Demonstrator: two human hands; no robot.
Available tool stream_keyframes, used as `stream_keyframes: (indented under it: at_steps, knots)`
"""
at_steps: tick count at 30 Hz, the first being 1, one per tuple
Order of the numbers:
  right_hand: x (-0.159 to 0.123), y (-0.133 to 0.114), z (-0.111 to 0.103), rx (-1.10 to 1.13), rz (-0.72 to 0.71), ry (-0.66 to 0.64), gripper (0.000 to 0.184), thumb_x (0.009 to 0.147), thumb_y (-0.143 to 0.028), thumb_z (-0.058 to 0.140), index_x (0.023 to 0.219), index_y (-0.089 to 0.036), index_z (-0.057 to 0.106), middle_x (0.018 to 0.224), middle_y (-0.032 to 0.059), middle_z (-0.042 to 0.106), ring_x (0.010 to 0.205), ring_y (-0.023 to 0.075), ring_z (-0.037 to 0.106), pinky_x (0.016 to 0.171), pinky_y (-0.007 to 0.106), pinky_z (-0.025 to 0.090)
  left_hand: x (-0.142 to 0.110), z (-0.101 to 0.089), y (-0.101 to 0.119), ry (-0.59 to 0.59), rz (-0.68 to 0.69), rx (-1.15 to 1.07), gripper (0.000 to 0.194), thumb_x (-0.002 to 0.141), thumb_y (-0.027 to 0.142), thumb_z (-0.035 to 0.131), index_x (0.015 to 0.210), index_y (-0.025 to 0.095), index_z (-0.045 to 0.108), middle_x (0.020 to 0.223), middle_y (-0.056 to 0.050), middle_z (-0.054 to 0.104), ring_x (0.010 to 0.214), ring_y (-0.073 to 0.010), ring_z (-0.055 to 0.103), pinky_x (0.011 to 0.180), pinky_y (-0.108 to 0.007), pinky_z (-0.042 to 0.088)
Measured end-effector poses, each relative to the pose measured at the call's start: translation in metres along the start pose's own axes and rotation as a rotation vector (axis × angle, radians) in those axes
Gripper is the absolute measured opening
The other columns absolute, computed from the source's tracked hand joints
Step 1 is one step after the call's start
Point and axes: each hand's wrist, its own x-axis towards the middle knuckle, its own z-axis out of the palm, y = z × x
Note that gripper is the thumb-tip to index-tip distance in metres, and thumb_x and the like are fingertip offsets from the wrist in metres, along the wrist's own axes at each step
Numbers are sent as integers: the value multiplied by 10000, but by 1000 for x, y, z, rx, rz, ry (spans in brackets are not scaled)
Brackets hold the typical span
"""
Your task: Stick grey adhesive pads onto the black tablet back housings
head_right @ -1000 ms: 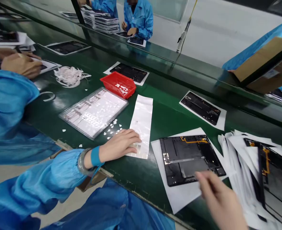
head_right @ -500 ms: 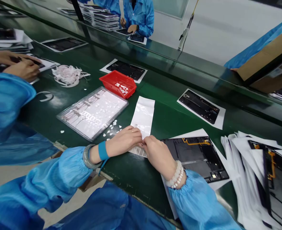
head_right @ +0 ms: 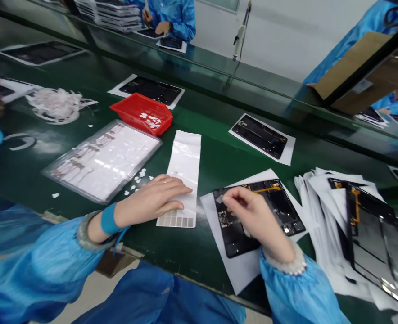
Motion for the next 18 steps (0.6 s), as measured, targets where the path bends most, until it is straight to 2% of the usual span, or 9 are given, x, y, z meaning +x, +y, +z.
stream_keyframes:
  at_steps: [3, 6, 8, 12, 15, 18]
  knots:
    - [-18, 16, -16, 213, 181, 63, 278, 775, -437, 642, 743, -167, 587, 653, -20, 533, 570, 85, 476, 541, 218, 396, 13, 7, 32, 30, 43, -35, 240, 962, 313, 437, 1086, 162, 577, 1020, -67, 632, 955, -204, 578, 852, -344, 408]
    - [-29, 29, -6, 374, 236, 52, 304, 746, -449, 678, 735, -157, 594, 639, -22, 525, 541, 73, 435, 513, 218, 352, 30, 20, 64, 33, -45, -277, 197, 938, 321, 494, 1012, 163, 586, 949, -33, 644, 869, -162, 602, 787, -279, 453]
    - [-33, 32, 4, 444, 240, 40, 306, 742, -448, 687, 739, -155, 599, 643, -21, 528, 550, 71, 428, 524, 218, 349, 39, 26, 78, 3, -138, -468, 161, 921, 314, 524, 902, 173, 598, 831, 8, 633, 752, -120, 593, 685, -220, 451]
    - [-39, 34, 10, 503, 240, 19, 290, 746, -437, 693, 750, -162, 602, 653, -21, 535, 613, 82, 457, 573, 212, 375, 47, 31, 84, -39, -289, -620, 225, 908, 246, 496, 713, 169, 578, 635, 46, 530, 582, -85, 491, 541, -199, 355]
    - [-41, 36, 5, 495, 232, 25, 287, 749, -442, 688, 756, -167, 605, 651, -21, 539, 631, 87, 472, 597, 215, 389, 48, 32, 83, -69, -344, -725, 220, 900, 265, 492, 724, 171, 584, 607, 54, 495, 552, -76, 449, 508, -193, 314]
    - [-40, 39, 1, 462, 212, 25, 296, 757, -458, 669, 761, -168, 609, 639, -18, 545, 619, 91, 479, 595, 221, 398, 49, 35, 82, -67, -336, -785, 238, 906, 255, 474, 713, 165, 579, 626, 49, 495, 576, -75, 448, 528, -188, 325]
